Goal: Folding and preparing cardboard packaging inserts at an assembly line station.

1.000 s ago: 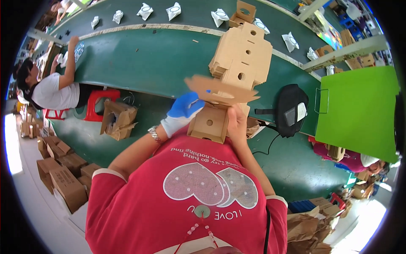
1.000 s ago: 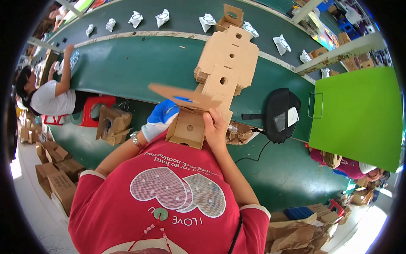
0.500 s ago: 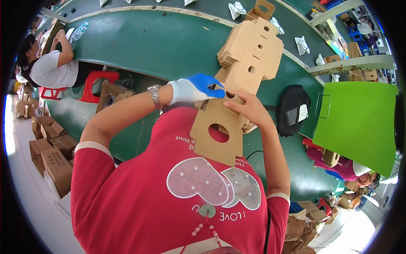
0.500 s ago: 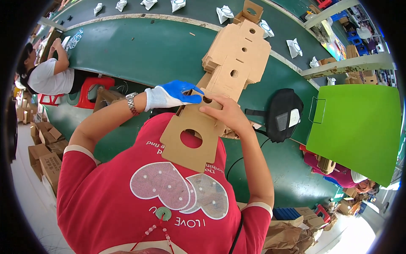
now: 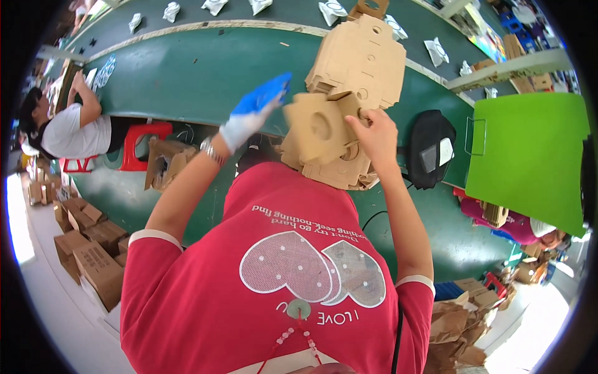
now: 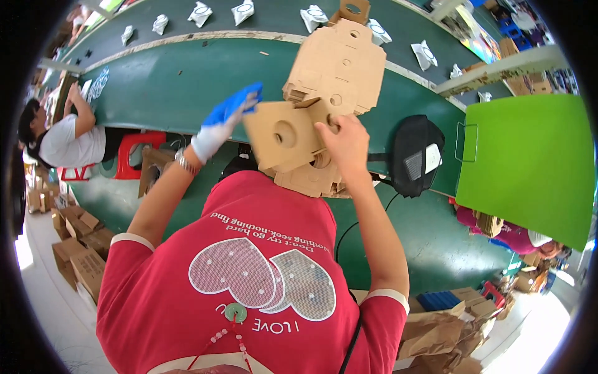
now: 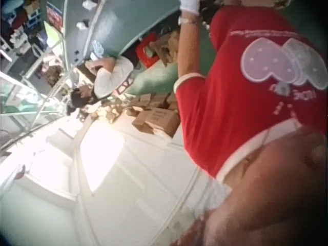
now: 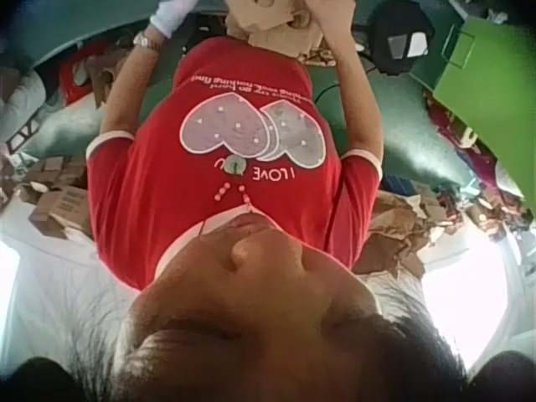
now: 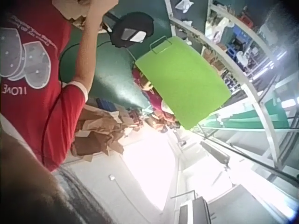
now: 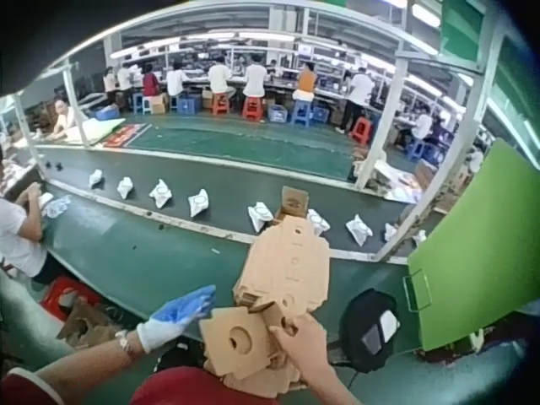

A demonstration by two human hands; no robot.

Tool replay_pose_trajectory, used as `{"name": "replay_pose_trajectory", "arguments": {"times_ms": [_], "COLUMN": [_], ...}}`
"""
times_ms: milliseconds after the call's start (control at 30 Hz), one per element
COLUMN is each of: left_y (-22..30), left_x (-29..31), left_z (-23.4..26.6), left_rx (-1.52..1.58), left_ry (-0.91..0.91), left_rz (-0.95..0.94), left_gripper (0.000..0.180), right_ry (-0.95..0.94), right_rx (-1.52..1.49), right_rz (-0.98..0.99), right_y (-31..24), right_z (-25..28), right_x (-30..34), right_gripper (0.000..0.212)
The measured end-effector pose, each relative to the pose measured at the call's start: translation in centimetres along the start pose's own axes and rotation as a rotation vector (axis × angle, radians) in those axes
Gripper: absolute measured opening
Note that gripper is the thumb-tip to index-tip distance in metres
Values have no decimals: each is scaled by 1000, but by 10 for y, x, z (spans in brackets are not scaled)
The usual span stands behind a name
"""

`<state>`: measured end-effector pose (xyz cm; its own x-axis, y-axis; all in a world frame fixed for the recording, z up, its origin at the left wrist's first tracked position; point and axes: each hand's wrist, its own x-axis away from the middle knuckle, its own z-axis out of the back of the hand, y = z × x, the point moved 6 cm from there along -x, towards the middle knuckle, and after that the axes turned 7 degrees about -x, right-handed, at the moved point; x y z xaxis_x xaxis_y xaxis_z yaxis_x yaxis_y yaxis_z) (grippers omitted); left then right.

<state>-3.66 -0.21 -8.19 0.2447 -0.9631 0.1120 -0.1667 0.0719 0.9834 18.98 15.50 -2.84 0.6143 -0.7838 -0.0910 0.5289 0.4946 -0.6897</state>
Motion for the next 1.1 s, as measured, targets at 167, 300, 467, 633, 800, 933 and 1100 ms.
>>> {"name": "replay_pose_trajectory", "arguments": {"times_ms": [167, 300, 467, 633, 800, 933, 1100], "left_y": [20, 52, 73, 45, 51, 60, 68], "left_x": [28, 0, -25, -5, -7, -16, -16], "left_z": [-69, -107, -126, -103, -106, -116, -113], "left_rx": [-497, -630, -973, -787, -913, -1053, -792], "left_ry": [18, 195, 186, 299, 197, 199, 17], "left_rz": [-309, -510, -539, -401, -298, -426, -305], "left_gripper": [102, 123, 120, 93, 96, 109, 94], "right_ry": [20, 67, 31, 4, -67, -175, -205], "right_rx": [23, 44, 79, 129, 140, -18, 143], "right_rz": [-77, -22, -82, -10, -23, -203, -151], "right_y": [3, 0, 15, 3, 1, 21, 5], "right_z": [-9, -10, -9, -16, -13, -11, -17], "right_x": [3, 4, -1, -5, -10, -9, -14], "right_gripper": [31, 32, 28, 24, 23, 28, 28]}}
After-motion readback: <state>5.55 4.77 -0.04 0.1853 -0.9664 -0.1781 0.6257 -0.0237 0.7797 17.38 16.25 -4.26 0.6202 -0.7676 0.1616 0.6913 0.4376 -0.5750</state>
